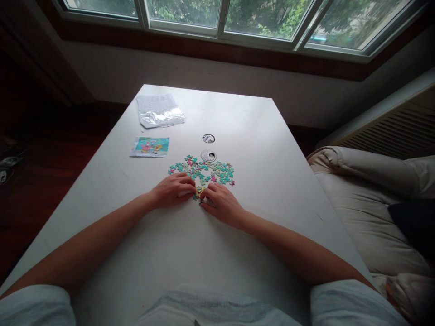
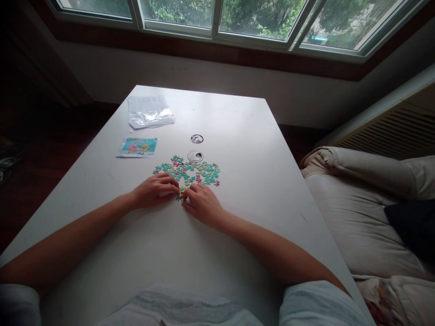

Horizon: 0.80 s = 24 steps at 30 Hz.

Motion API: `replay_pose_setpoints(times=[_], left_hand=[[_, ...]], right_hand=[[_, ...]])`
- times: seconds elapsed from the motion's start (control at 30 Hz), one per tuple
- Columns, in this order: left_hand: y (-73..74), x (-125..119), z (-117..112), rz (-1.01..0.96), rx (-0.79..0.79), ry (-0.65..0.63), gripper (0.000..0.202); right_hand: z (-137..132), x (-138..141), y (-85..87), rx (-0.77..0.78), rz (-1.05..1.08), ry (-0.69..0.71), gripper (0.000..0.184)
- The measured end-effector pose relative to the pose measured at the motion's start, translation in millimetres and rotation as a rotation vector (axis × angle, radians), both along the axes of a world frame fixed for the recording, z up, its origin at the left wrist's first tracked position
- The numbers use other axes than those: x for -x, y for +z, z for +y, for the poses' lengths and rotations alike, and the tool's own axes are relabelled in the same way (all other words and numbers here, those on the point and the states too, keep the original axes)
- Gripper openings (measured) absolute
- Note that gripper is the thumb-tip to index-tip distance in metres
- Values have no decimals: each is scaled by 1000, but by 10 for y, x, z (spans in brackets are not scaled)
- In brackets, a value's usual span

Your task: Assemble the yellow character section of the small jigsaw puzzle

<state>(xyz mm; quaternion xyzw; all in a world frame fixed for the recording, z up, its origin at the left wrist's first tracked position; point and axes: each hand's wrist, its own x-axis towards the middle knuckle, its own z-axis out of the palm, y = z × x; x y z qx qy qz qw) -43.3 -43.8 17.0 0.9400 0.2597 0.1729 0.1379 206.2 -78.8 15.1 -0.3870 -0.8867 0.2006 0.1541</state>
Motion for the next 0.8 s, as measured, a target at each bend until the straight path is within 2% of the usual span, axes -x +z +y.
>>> replay_pose_setpoints(times=[0.23, 0.47, 0.8], left_hand=[[-17, 12, 5, -11, -3, 13, 16], [-25, 10, 5, -17, -9, 24, 18], [-25, 19, 14, 1, -4, 9, 20]], right_hand=[[39, -14, 27, 19, 17, 22, 9], [112, -62, 14, 88, 146, -28, 27], [137, -78, 5, 61, 139, -24, 20]])
